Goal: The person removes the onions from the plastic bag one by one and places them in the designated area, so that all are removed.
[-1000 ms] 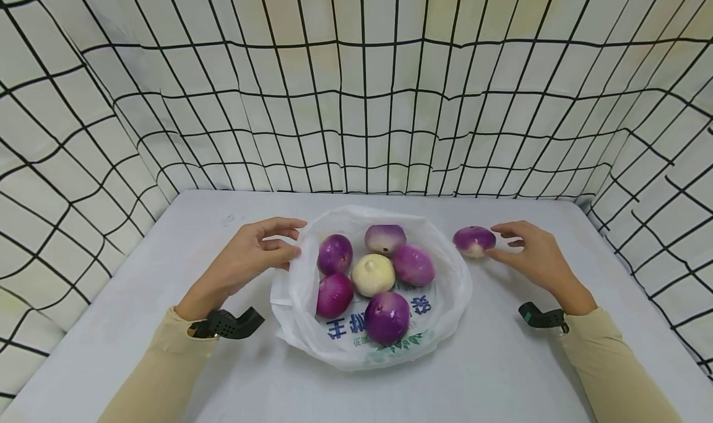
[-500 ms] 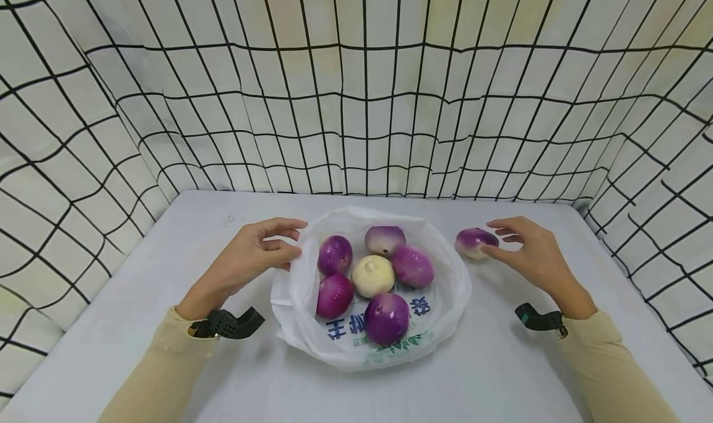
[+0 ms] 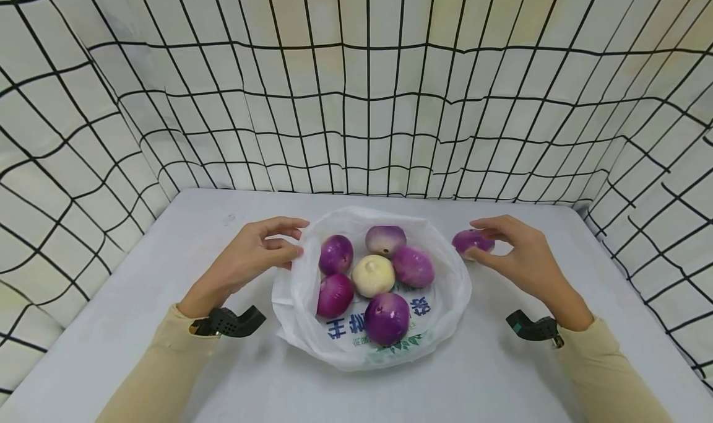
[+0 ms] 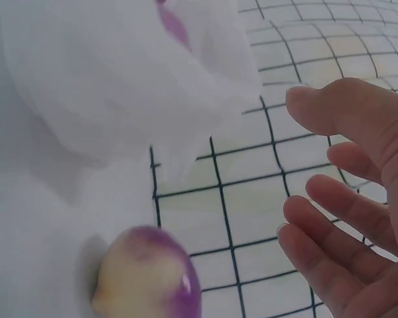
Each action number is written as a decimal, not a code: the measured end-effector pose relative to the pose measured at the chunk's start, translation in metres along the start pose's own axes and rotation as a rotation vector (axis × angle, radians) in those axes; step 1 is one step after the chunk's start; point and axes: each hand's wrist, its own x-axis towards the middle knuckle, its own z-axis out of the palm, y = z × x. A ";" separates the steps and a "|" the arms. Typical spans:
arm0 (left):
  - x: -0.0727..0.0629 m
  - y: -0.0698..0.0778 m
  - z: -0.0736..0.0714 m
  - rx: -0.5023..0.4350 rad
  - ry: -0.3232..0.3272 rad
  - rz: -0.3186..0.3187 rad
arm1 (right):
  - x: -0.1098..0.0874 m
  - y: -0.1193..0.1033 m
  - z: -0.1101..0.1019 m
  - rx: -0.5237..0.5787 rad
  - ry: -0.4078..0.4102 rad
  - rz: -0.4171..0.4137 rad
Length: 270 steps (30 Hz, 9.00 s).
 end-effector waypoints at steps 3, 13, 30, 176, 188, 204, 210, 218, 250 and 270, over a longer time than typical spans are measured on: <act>0.000 0.000 0.000 0.001 -0.002 0.002 | 0.001 -0.007 0.002 0.013 0.014 -0.057; 0.002 -0.002 0.000 0.001 -0.002 0.000 | -0.002 -0.030 0.011 0.054 -0.024 -0.145; 0.003 -0.003 0.000 0.007 -0.008 -0.013 | -0.007 -0.059 0.037 0.236 -0.201 -0.326; 0.001 -0.002 0.000 -0.026 -0.022 0.001 | -0.003 0.058 -0.035 0.247 0.081 0.303; 0.000 -0.002 0.000 -0.001 -0.014 -0.008 | -0.010 0.081 -0.037 0.191 0.053 0.391; -0.001 -0.002 0.001 0.020 -0.008 -0.018 | -0.022 0.106 -0.035 0.138 -0.016 0.429; 0.000 -0.001 0.001 0.018 -0.008 -0.011 | -0.024 0.111 -0.032 0.074 -0.068 0.458; 0.001 -0.001 0.001 0.024 -0.006 -0.012 | -0.027 0.114 -0.030 0.053 -0.103 0.467; 0.000 -0.001 0.000 0.007 -0.010 -0.013 | -0.027 0.117 -0.027 0.063 -0.192 0.433; -0.001 -0.001 -0.002 0.015 -0.004 -0.001 | -0.023 0.104 -0.031 0.002 -0.151 0.446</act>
